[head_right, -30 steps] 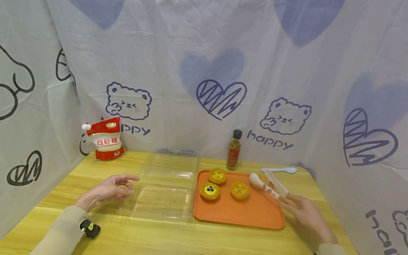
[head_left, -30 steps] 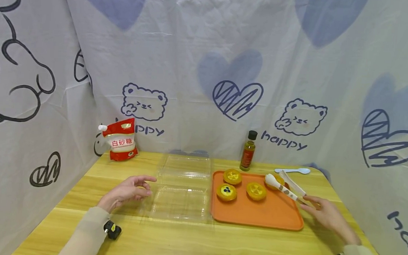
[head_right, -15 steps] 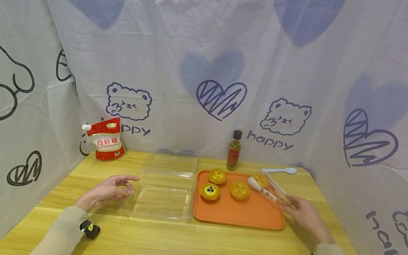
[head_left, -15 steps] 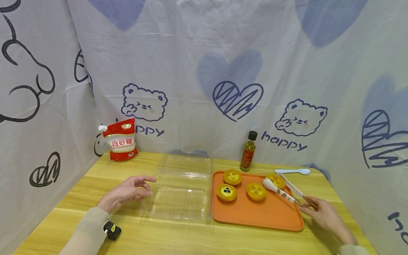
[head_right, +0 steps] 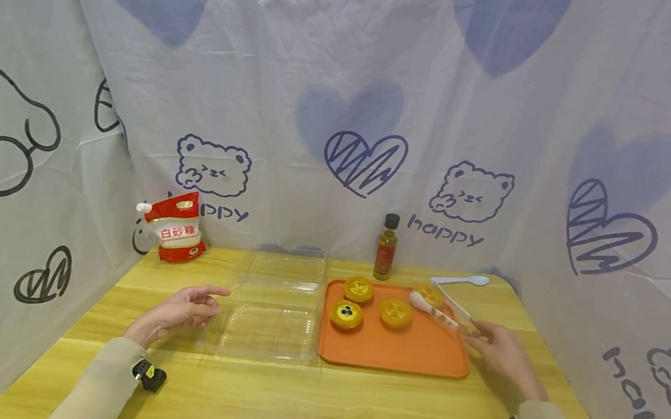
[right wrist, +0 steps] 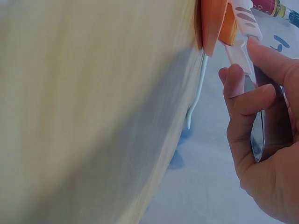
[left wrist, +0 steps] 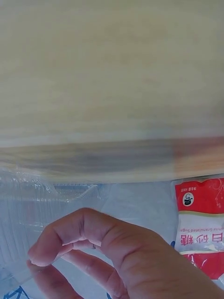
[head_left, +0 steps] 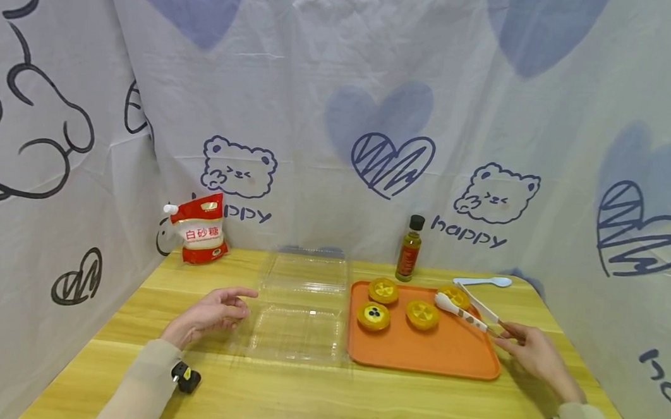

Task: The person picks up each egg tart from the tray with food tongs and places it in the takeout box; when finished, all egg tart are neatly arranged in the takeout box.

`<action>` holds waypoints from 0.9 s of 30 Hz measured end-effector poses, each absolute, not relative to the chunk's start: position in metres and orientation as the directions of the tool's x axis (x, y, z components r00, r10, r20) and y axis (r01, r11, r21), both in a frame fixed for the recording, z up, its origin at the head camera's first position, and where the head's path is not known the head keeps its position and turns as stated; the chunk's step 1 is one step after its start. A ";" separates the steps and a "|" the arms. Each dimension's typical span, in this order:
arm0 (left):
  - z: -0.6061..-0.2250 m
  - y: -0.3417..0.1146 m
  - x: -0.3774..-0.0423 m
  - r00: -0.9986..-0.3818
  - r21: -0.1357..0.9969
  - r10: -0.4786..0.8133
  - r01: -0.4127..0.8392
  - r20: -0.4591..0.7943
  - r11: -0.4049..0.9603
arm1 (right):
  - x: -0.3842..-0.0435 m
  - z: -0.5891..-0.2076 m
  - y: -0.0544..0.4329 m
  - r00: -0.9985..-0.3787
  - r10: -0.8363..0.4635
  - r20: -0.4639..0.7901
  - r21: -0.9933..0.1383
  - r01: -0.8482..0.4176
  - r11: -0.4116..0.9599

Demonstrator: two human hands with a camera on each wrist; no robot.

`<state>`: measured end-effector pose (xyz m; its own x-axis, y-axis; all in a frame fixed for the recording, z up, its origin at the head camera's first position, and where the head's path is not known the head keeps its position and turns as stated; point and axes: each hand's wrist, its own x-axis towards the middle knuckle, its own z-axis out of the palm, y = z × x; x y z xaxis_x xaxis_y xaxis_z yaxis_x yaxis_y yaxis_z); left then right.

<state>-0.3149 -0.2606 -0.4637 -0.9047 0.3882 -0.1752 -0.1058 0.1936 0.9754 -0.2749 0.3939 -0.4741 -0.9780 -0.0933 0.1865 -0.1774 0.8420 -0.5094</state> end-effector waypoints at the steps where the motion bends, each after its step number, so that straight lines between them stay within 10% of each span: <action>1: -0.464 -0.261 -0.315 -0.905 0.976 0.388 -0.109 -0.176 0.187 | -0.274 -0.474 0.394 -0.979 -0.090 0.185 -0.509 -0.173 0.843; 27: -0.467 -0.263 -0.319 -0.894 0.984 0.411 -0.172 -0.177 0.050 | -0.280 -0.457 0.362 -0.997 -0.021 0.075 -0.645 -0.064 0.762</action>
<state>-0.3188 -0.2634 -0.4671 -0.8941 0.4115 -0.1768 -0.1716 0.0500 0.9839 -0.2799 0.3625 -0.4571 -0.9970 -0.0211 0.0745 -0.0643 0.7618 -0.6446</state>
